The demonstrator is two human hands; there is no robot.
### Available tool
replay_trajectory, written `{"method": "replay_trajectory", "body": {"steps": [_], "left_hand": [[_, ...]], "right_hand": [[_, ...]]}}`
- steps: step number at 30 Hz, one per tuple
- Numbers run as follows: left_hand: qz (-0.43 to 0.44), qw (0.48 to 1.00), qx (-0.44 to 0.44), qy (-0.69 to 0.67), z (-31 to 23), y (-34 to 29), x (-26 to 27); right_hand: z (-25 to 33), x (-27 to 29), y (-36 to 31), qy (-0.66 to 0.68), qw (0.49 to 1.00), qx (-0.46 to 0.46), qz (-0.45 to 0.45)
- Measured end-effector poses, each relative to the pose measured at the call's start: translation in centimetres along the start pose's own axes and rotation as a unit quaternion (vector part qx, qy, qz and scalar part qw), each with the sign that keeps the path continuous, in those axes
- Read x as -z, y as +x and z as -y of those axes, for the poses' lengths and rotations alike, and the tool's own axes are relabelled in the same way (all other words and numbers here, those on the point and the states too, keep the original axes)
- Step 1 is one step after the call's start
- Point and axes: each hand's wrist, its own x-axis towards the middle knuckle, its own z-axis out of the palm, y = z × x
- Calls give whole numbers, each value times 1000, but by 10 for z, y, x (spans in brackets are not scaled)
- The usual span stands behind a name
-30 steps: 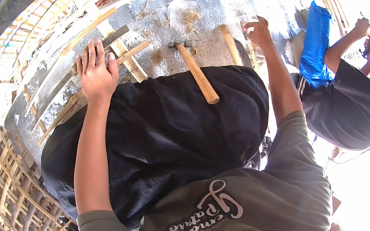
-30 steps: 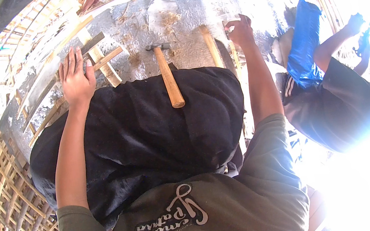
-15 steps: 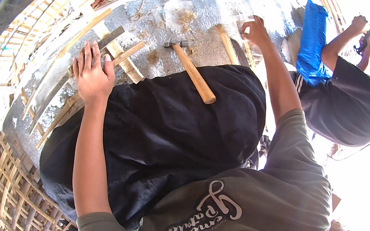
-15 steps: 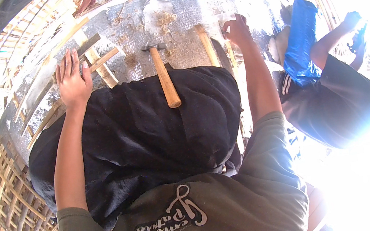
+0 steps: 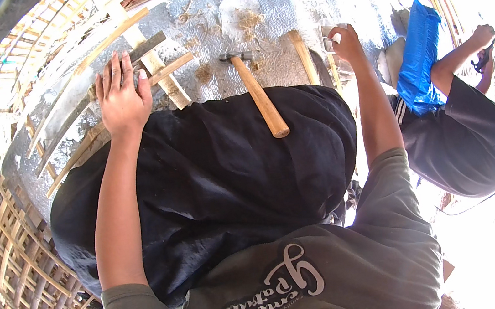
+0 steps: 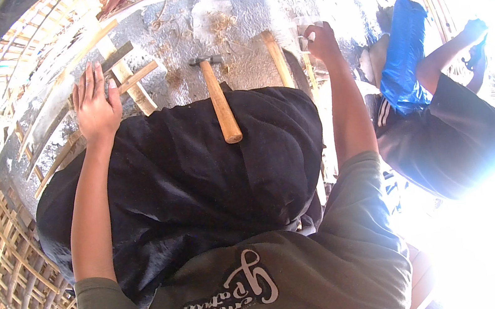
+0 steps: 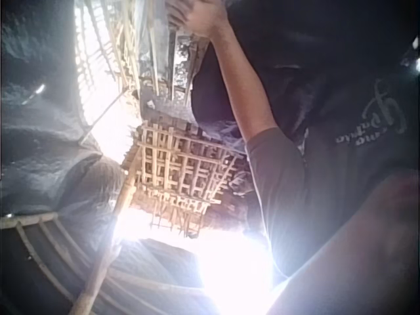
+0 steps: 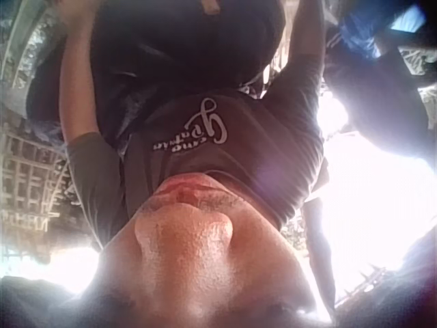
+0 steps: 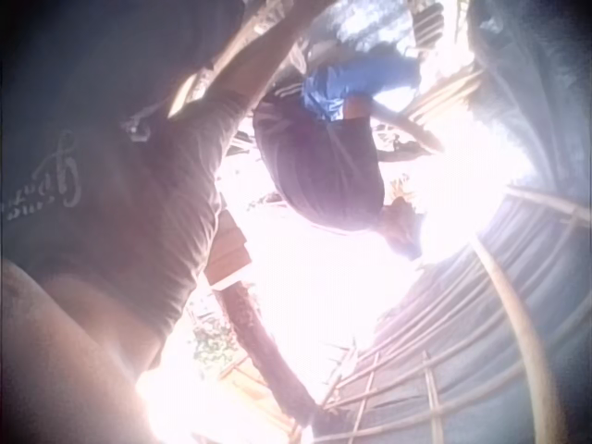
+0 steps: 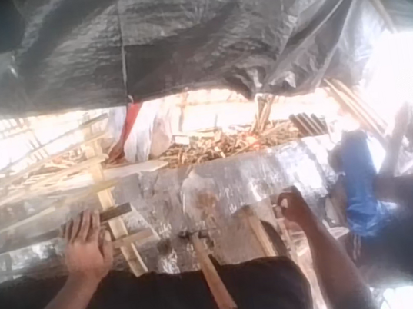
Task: The person hammers nails into wooden slats to secure them to a roof frame. They repeatedly position slats, drive nails with a hammer, and adjust the wood pieces while working overhead.
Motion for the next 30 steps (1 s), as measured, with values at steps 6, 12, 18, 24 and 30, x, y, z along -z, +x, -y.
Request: {"method": "replay_trajectory", "body": {"steps": [6, 12, 18, 24, 30], "left_hand": [[0, 1000, 4, -4, 1, -1, -1], [-1, 1000, 1, -8, 0, 0, -2], [-1, 1000, 2, -5, 0, -1, -2], [-12, 1000, -7, -3, 0, 1, -1], [-7, 1000, -5, -2, -1, 1, 3]], "right_hand": [[-4, -4, -2, 6, 1000, -4, -5], [-1, 2, -1, -44, 998, -8, 44], [18, 10, -9, -84, 995, -32, 39], [33, 15, -5, -87, 992, -64, 58], [9, -5, 2, -36, 996, -82, 25]]}}
